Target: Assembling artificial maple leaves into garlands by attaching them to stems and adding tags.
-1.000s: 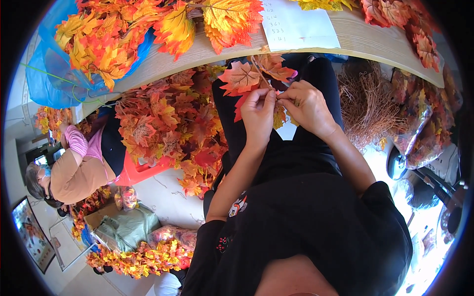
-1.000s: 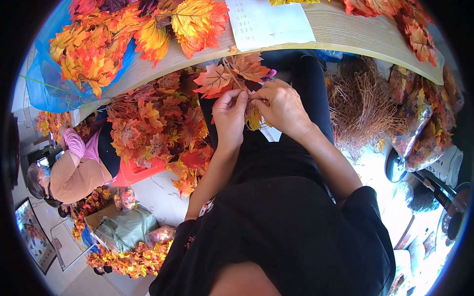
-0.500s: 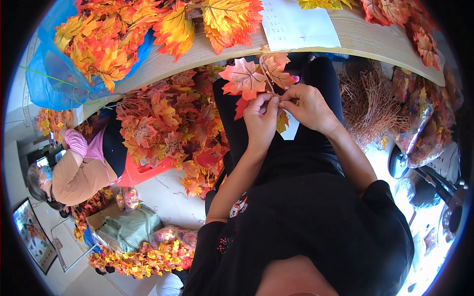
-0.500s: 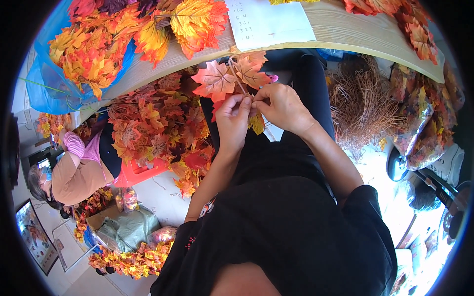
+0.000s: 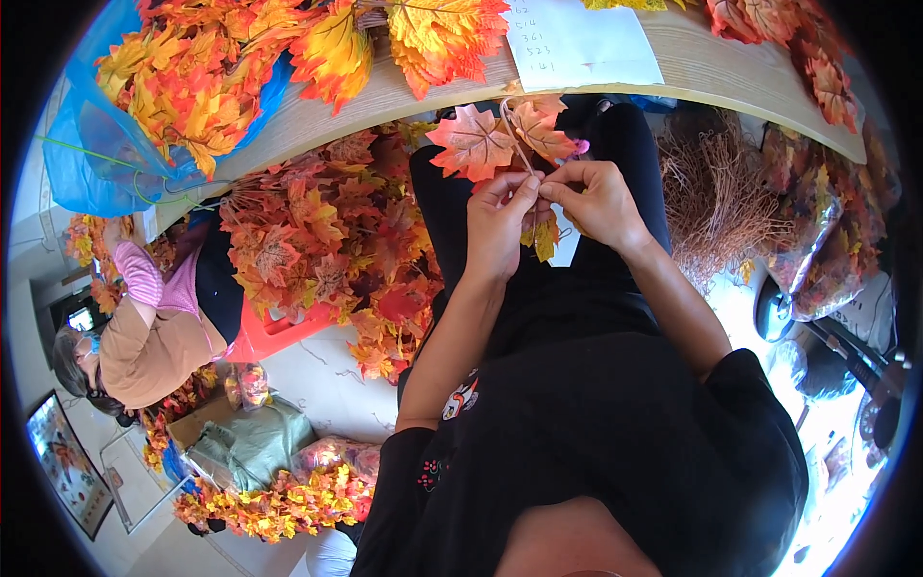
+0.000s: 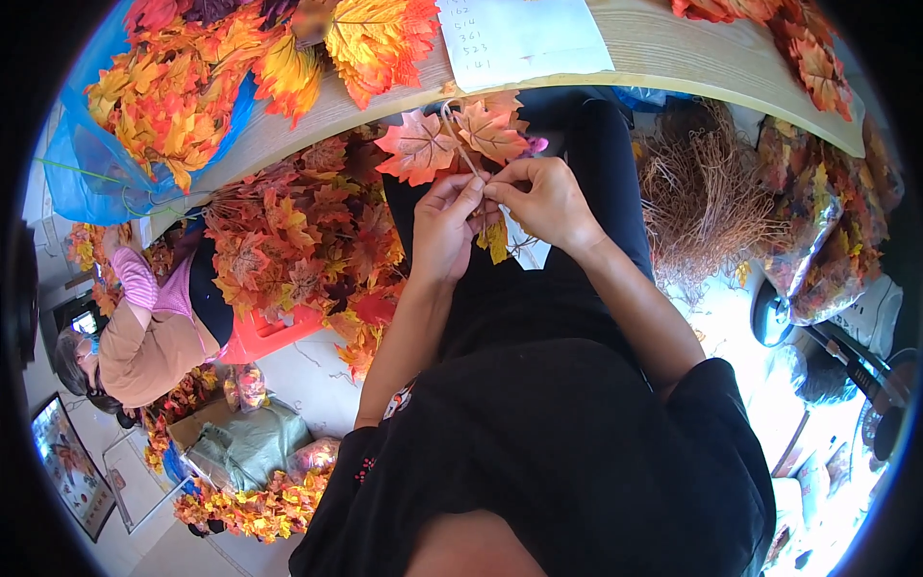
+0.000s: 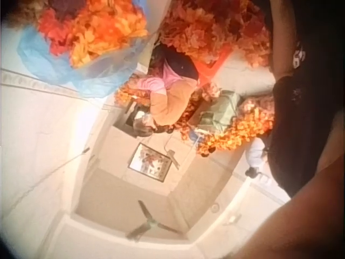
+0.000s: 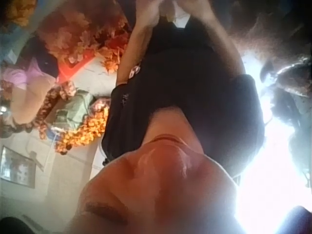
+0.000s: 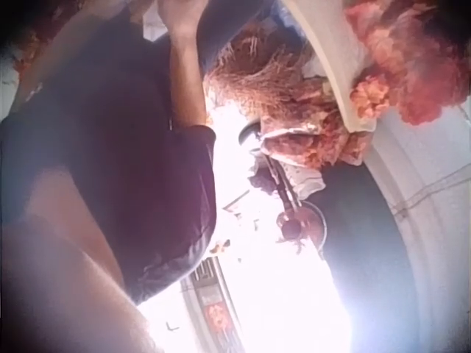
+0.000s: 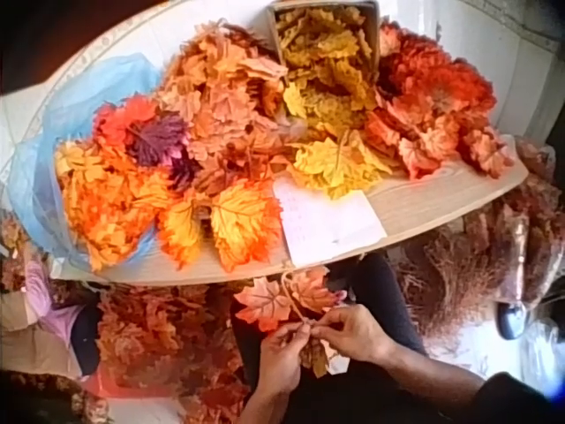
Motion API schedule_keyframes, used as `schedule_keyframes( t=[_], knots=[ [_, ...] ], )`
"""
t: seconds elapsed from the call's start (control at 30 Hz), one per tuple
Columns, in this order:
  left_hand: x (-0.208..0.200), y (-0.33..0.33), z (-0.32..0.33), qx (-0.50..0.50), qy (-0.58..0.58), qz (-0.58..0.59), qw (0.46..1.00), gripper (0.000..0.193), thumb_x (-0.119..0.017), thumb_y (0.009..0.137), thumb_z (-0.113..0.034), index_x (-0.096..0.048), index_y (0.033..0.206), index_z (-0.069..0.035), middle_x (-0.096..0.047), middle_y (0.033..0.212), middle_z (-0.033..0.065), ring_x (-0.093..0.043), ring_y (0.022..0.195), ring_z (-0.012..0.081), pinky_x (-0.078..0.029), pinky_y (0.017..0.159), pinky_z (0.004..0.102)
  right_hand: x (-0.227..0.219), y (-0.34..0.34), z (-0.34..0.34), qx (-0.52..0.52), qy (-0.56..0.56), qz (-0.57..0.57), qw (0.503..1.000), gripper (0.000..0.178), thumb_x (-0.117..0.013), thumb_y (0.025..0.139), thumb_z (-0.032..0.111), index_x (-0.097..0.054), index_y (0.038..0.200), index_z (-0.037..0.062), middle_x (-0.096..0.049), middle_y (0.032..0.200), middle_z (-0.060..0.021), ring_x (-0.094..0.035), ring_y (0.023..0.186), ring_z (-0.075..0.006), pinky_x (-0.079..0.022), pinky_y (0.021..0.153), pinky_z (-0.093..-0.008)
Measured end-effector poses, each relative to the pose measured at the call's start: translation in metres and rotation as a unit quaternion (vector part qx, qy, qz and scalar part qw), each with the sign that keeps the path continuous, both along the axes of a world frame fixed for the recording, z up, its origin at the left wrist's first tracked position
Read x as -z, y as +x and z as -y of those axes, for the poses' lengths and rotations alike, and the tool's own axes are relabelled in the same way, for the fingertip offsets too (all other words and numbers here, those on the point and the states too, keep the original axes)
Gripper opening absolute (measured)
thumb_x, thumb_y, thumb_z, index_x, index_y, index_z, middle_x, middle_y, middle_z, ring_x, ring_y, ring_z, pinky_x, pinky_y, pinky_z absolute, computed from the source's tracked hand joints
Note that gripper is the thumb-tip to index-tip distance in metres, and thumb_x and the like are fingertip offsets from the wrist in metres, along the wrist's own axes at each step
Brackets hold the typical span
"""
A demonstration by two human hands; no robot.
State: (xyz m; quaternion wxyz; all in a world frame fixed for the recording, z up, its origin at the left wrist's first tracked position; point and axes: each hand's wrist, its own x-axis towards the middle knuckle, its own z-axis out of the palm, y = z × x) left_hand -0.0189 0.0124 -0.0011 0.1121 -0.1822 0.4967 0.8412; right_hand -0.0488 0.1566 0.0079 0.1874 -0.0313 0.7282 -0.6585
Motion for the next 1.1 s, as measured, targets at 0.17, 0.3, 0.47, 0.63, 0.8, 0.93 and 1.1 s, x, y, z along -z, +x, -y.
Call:
schedule_keyframes(
  t=[0.17, 0.3, 0.47, 0.63, 0.8, 0.93, 1.1],
  knots=[
    [0.007, 0.005, -0.009, 0.048, 0.064, -0.007, 0.997, 0.025, -0.054, 0.089, -0.010, -0.052, 0.110, 0.002, -0.060, 0.097, 0.0089, -0.059, 0.086, 0.0164, -0.048, 0.078, 0.0296, -0.014, -0.020, -0.010, 0.022, 0.204, -0.158, 0.966, 0.016, -0.067, 0.075, 0.014, -0.064, 0.079, -0.0018, -0.061, 0.068, -0.0109, -0.057, 0.057, -0.0137, -0.045, 0.054, -0.0268],
    [0.023, 0.018, -0.011, 0.163, -0.089, -0.060, 0.981, 0.025, -0.056, 0.087, -0.008, -0.052, 0.107, 0.005, -0.060, 0.097, 0.0092, -0.059, 0.088, 0.0161, -0.048, 0.080, 0.0303, -0.014, -0.030, -0.013, 0.041, 0.268, -0.260, 0.927, 0.013, -0.067, 0.074, 0.014, -0.064, 0.076, 0.0016, -0.059, 0.070, -0.0108, -0.057, 0.060, -0.0224, -0.046, 0.056, -0.0315],
    [0.023, 0.030, -0.010, 0.132, -0.058, -0.030, 0.989, 0.022, -0.054, 0.088, -0.009, -0.052, 0.106, 0.005, -0.060, 0.092, 0.0108, -0.062, 0.081, 0.0176, -0.051, 0.073, 0.0281, -0.012, -0.032, -0.015, 0.029, 0.283, -0.265, 0.921, 0.012, -0.066, 0.073, 0.014, -0.064, 0.075, 0.0023, -0.059, 0.071, -0.0106, -0.058, 0.065, -0.0240, -0.046, 0.059, -0.0332],
    [0.006, 0.031, -0.004, 0.129, 0.026, 0.020, 0.991, 0.023, -0.046, 0.093, -0.016, -0.052, 0.105, 0.003, -0.062, 0.086, 0.0130, -0.063, 0.075, 0.0172, -0.051, 0.065, 0.0246, -0.006, -0.033, -0.011, 0.016, 0.293, -0.318, 0.902, 0.011, -0.064, 0.073, 0.014, -0.064, 0.074, 0.0029, -0.059, 0.071, -0.0106, -0.058, 0.072, -0.0268, -0.046, 0.066, -0.0359],
    [0.007, 0.023, 0.005, 0.188, 0.133, 0.059, 0.971, 0.024, -0.046, 0.093, -0.016, -0.051, 0.109, 0.001, -0.062, 0.086, 0.0117, -0.061, 0.069, 0.0132, -0.048, 0.059, 0.0212, -0.001, -0.038, -0.012, -0.021, 0.318, -0.316, 0.894, 0.012, -0.063, 0.073, 0.015, -0.063, 0.071, 0.0029, -0.059, 0.069, -0.0108, -0.057, 0.073, -0.0280, -0.045, 0.066, -0.0378],
    [0.009, 0.015, -0.008, 0.155, 0.143, 0.054, 0.976, 0.025, -0.046, 0.093, -0.016, -0.051, 0.112, -0.001, -0.062, 0.088, 0.0108, -0.060, 0.067, 0.0121, -0.045, 0.056, 0.0194, -0.004, -0.042, -0.011, -0.007, 0.371, -0.387, 0.844, 0.012, -0.065, 0.071, 0.016, -0.063, 0.072, 0.0042, -0.059, 0.070, -0.0104, -0.057, 0.072, -0.0287, -0.045, 0.066, -0.0383],
    [0.021, 0.010, -0.002, 0.076, 0.131, 0.104, 0.983, 0.024, -0.044, 0.093, -0.013, -0.050, 0.113, 0.000, -0.063, 0.095, 0.0122, -0.062, 0.078, 0.0145, -0.047, 0.061, 0.0203, -0.051, -0.036, -0.015, -0.050, 0.162, -0.327, 0.930, 0.020, -0.064, 0.075, 0.011, -0.062, 0.091, -0.0002, -0.061, 0.084, -0.0158, -0.059, 0.083, -0.0314, -0.046, 0.076, -0.0373]
  ],
)
